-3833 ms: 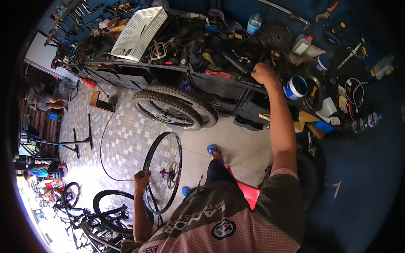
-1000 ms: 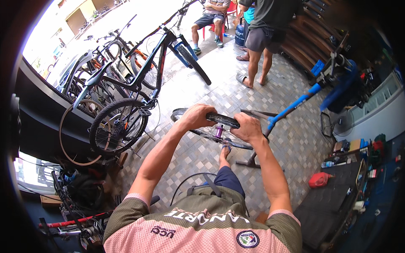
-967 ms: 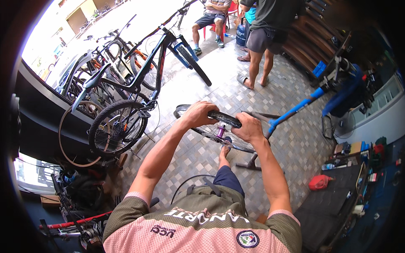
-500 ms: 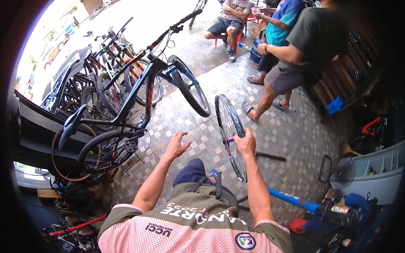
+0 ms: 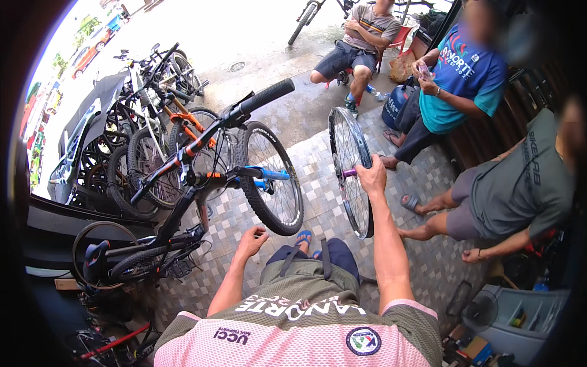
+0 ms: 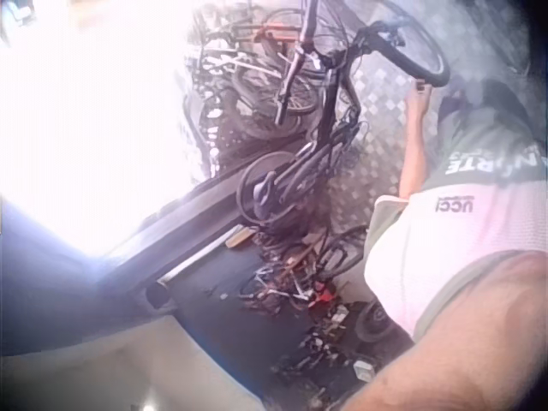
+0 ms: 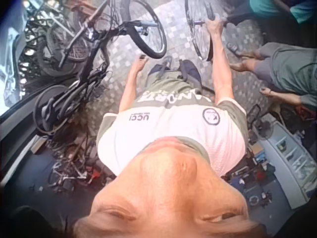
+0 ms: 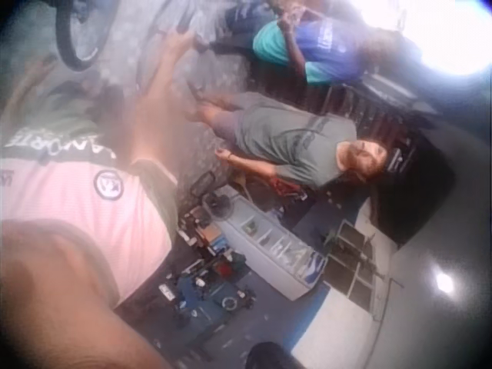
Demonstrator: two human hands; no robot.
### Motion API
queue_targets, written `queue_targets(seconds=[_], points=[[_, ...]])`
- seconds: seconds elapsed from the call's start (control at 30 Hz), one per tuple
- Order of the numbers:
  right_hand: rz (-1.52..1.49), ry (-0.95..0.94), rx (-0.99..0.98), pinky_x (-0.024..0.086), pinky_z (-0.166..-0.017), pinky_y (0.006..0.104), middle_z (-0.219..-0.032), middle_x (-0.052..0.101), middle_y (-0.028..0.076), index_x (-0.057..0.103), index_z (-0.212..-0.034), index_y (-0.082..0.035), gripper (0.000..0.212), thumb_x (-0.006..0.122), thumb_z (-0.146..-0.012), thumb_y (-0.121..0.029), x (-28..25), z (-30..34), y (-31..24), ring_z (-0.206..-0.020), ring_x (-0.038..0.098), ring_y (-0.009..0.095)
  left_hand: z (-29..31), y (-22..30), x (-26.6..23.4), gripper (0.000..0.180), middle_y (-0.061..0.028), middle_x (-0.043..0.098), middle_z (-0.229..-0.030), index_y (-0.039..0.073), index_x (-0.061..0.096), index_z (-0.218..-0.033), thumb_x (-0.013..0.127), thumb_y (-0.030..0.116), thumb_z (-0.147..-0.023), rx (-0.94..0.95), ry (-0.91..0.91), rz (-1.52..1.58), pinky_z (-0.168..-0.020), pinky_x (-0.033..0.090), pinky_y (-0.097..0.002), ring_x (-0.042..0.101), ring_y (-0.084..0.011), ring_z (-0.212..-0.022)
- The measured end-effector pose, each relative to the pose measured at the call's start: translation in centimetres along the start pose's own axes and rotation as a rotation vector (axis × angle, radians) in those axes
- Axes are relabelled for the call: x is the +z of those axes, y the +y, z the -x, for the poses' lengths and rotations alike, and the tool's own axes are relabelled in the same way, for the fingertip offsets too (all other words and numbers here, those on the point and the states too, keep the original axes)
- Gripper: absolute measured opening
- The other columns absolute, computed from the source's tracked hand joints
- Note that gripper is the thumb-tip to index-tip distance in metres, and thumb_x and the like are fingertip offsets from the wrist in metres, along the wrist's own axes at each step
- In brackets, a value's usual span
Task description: The person removes a tire from a bicycle wheel, carries the wheel outside, and scrubs the rim with a brush and water. The person then rinses the rim and wipes it with a cloth.
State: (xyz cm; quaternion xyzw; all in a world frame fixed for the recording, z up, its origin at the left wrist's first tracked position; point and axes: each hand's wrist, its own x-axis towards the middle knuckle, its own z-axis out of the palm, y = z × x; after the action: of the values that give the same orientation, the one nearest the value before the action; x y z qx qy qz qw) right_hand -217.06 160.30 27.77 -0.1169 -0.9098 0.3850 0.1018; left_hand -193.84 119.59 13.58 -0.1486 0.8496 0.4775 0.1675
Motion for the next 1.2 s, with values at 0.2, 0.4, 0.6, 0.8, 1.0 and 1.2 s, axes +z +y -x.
queue_targets(seconds=[0.2,0.4,0.6,0.8,1.0,1.2], points=[[0.075,-0.111,-0.080,0.054,-0.087,0.0500,-0.097,0.073,0.027,0.067,-0.109,0.003,0.047,0.074,-0.076,-0.029,5.3,-19.9,-0.2,-0.095,0.071,0.045,-15.8,14.9,0.7,0.042,-0.0174,0.078,-0.114,0.003,0.071,-0.126,0.079,0.031,-0.096,0.061,0.034,0.039,-0.090,0.059,-0.0409,0.077,-0.0286,-0.099],[-0.054,-0.252,-0.180,0.055,-0.088,0.0485,-0.098,0.072,0.026,0.067,-0.108,0.003,0.046,0.075,-0.075,-0.028,14.0,-37.7,-0.9,-0.096,0.070,0.043,-24.4,12.4,5.4,0.036,-0.0150,0.079,-0.101,0.000,0.074,-0.117,0.079,0.029,-0.096,-0.214,0.271,0.132,-0.084,0.060,-0.0377,0.076,-0.0228,-0.091],[-0.074,-0.342,-0.243,0.053,-0.088,0.0497,-0.101,0.068,0.023,0.063,-0.105,0.001,0.041,0.075,-0.077,-0.026,22.1,-50.9,-5.0,-0.097,0.068,0.043,-19.1,15.0,12.4,0.024,-0.0035,0.068,-0.081,0.004,0.068,-0.111,0.075,0.024,-0.100,-1.054,0.406,0.748,-0.048,0.049,-0.0304,0.067,-0.0166,-0.061],[-0.095,-0.425,-0.259,0.054,-0.090,0.0484,-0.107,0.071,0.026,0.067,-0.115,0.002,0.051,0.074,-0.076,-0.029,32.7,-64.6,-10.7,-0.101,0.070,0.043,-23.9,24.1,18.6,0.023,-0.0042,0.070,-0.082,0.006,0.071,-0.109,0.076,0.025,-0.099,-1.236,0.510,0.772,-0.052,0.051,-0.0320,0.070,-0.0173,-0.067],[-0.100,-0.409,-0.271,0.055,-0.082,0.0471,-0.095,0.074,0.024,0.069,-0.110,0.003,0.048,0.075,-0.076,-0.031,40.9,-77.2,-20.8,-0.088,0.072,0.039,-42.7,24.7,12.1,0.028,-0.0043,0.073,-0.088,0.006,0.072,-0.115,0.077,0.029,-0.099,-1.179,0.570,0.902,-0.055,0.053,-0.0310,0.073,-0.0182,-0.075],[-0.222,-0.321,-0.343,0.047,-0.053,0.0354,-0.063,0.060,0.003,0.064,-0.094,-0.003,0.025,0.076,-0.080,-0.021,48.6,-92.2,-28.2,-0.054,0.058,0.013,-66.7,23.2,-11.5,0.028,-0.0036,0.074,-0.099,0.007,0.069,-0.120,0.072,0.030,-0.104,-0.717,0.757,0.789,-0.060,0.056,-0.0297,0.072,-0.0153,-0.080]])
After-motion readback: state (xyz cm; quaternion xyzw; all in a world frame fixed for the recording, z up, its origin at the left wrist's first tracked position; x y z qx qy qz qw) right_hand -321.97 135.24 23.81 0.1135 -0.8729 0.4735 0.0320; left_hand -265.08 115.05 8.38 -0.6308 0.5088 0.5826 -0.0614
